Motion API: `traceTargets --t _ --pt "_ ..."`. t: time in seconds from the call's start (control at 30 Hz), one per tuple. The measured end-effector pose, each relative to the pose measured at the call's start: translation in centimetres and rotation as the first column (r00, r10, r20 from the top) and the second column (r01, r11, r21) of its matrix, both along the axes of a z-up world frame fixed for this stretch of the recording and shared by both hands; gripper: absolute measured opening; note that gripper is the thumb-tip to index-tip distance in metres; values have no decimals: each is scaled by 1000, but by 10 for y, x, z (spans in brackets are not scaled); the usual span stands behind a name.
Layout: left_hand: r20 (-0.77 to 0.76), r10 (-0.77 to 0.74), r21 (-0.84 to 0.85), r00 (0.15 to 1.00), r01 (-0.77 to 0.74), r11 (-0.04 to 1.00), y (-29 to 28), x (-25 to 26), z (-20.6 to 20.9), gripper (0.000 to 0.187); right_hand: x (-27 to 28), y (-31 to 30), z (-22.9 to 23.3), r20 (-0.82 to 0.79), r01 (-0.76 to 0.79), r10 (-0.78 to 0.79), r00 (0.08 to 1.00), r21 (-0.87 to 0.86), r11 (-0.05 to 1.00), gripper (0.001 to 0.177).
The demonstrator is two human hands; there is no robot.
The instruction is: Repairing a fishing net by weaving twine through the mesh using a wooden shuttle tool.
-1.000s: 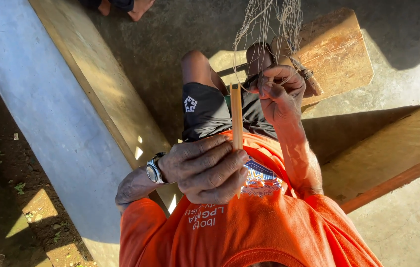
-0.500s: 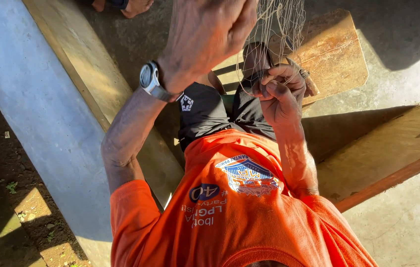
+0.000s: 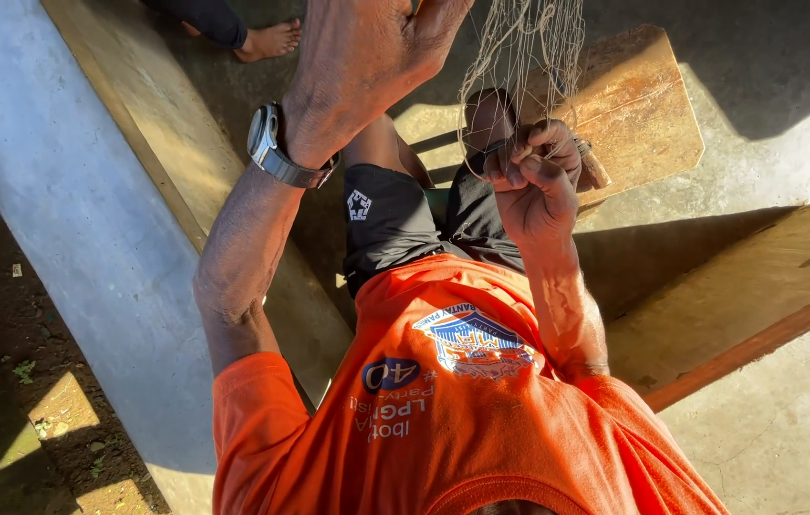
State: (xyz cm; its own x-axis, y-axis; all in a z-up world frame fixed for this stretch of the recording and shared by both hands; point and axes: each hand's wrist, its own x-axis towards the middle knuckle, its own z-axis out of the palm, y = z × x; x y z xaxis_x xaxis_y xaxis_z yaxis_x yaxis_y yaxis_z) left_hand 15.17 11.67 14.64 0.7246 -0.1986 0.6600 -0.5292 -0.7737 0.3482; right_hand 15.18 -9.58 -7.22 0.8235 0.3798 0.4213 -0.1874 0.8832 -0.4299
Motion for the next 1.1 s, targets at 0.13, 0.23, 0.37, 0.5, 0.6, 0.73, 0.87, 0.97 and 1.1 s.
traceTargets --t 0.13,0.23,0.37,0.5,0.6,0.73,0.87,0.97,1.1 --pt "-37 0 -40 999 -1 999 2 -5 5 51 1 1 9 13 25 -25 1000 -33 999 27" --pt "-84 -7 -81 996 0 997 -10 -28 23 62 -2 1 30 -177 81 -89 980 -55 995 21" --pt "-93 -503 -237 859 471 850 -37 -105 23 13 4 -2 22 -233 81 -94 968 -66 995 17" --pt "-228 -448 77 864 475 877 -56 -162 2 20 0 -2 30 -251 37 -55 966 -74 997 17" --pt "-292 -385 48 875 415 908 -55 -176 -44 18 8 -7 -8 -81 19 -22 996 -35 999 22" --pt "-280 -293 143 914 342 929 -63 -166 -96 21 10 -7 -9 -57 11 -13 998 -34 999 22" --pt "-301 -324 9 897 343 939 -83 -148 -116 16 5 -5 6 -10 72 -73 997 -79 994 22" --pt "-337 -414 -127 846 395 910 -102 -148 -102 17 8 -8 5 17 94 -93 996 -85 992 21" --pt "-339 -457 -261 822 385 885 -98 -147 -102 19 11 -14 -7 15 94 -93 996 -85 992 23"
